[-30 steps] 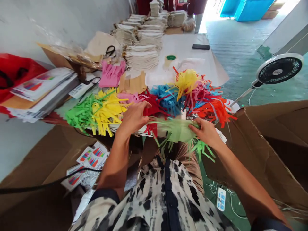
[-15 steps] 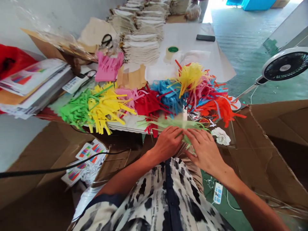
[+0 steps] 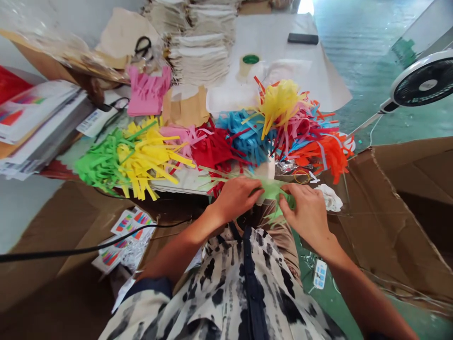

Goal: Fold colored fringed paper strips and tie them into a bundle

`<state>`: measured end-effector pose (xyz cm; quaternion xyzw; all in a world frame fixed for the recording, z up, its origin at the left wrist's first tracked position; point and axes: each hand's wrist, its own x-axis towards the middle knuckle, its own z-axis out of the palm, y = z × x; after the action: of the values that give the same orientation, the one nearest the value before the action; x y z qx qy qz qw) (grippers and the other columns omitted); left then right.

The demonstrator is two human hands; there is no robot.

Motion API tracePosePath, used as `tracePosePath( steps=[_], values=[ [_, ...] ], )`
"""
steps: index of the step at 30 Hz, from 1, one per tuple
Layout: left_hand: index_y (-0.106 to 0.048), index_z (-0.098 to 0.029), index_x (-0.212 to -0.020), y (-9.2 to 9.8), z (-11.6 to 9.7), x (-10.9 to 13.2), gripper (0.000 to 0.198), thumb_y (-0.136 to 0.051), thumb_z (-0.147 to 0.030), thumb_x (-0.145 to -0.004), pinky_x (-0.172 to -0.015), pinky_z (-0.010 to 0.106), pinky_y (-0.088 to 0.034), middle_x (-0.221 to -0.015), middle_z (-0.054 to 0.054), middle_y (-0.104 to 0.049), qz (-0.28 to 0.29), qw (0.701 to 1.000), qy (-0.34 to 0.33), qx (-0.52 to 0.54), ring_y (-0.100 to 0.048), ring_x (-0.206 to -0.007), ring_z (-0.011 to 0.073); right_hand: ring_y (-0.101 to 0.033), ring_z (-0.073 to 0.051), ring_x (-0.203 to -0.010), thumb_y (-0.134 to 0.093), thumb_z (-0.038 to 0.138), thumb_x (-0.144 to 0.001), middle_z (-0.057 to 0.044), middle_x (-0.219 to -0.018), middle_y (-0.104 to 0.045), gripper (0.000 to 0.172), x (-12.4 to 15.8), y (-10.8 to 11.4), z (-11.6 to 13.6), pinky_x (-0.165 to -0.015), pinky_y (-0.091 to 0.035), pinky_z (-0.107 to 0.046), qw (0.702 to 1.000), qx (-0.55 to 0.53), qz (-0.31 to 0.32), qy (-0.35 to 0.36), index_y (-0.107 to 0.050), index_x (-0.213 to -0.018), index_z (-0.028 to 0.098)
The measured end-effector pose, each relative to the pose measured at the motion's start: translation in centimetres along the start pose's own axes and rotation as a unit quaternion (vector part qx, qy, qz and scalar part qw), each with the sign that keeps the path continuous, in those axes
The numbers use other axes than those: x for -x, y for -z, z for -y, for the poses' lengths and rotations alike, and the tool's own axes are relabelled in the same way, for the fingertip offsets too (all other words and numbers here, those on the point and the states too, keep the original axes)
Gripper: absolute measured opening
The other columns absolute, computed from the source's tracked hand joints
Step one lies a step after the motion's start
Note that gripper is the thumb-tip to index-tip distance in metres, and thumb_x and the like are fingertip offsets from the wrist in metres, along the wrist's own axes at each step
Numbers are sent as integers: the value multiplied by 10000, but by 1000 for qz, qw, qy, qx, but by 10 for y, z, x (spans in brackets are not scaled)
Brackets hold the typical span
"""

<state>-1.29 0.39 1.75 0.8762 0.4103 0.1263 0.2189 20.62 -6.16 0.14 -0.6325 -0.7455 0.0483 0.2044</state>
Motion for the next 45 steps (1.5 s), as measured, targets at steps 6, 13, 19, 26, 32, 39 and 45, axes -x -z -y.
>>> tracePosePath(
  steps=[6,13,19,26,32,39,45],
  values=[
    [-757,-208,-1041,-3,0,-12,201,-642,-371,-1022,-747,331,-465,-967,77,-805,8,995,91,-25,-750,-949,269,-632,-256,-904,-503,283,-1026,-72,-954,-756,202,-3,-6,5,-776,-284,-383,996,67,1,-60,-681,-989,194],
    [-741,-215,-1035,-6,0,-20,194,-662,-390,-1010,-754,335,-463,-961,79,-798,17,994,99,-51,-752,-958,276,-606,-278,-909,-555,530,-1023,-79,-909,-731,348,-11,-9,16,-790,-276,-390,991,107,3,-82,-657,-988,199],
    [-721,-226,-1047,-6,5,-21,211,-633,-417,-1032,-745,326,-450,-956,65,-790,9,995,97,-31,-750,-947,269,-585,-276,-933,-531,425,-1033,-87,-963,-725,261,-13,-8,17,-801,-284,-397,990,115,5,-85,-654,-1035,194],
    [-687,-229,-1110,-6,7,-15,253,-609,-460,-1043,-781,331,-463,-973,57,-772,-1,997,69,-23,-734,-950,256,-570,-306,-1008,-517,411,-1031,-123,-1056,-718,309,-14,-12,21,-821,-299,-424,988,127,1,-83,-672,-1146,170],
    [-641,-230,-1161,2,5,-9,237,-722,-338,-966,-863,371,-476,-1020,49,-766,34,997,62,-15,-724,-1024,276,-575,-303,-974,-507,265,-1003,-120,-1009,-742,210,-9,-7,14,-795,-286,-425,990,114,-15,-85,-689,-1078,191],
    [-611,-210,-1215,4,7,-14,306,-730,-312,-952,-878,386,-476,-1044,70,-763,47,998,27,-40,-725,-1030,298,-583,-302,-1011,-496,445,-1058,-117,-1037,-749,323,-12,-5,17,-817,-296,-421,993,100,-13,-56,-681,-1128,189],
    [-633,-225,-1164,12,14,-16,287,-765,-329,-930,-745,313,-434,-963,21,-759,59,998,24,10,-716,-905,241,-579,-264,-934,-453,344,-1093,-69,-952,-745,299,-10,-2,0,-778,-269,-395,994,83,-2,-66,-688,-967,210]
  ],
)
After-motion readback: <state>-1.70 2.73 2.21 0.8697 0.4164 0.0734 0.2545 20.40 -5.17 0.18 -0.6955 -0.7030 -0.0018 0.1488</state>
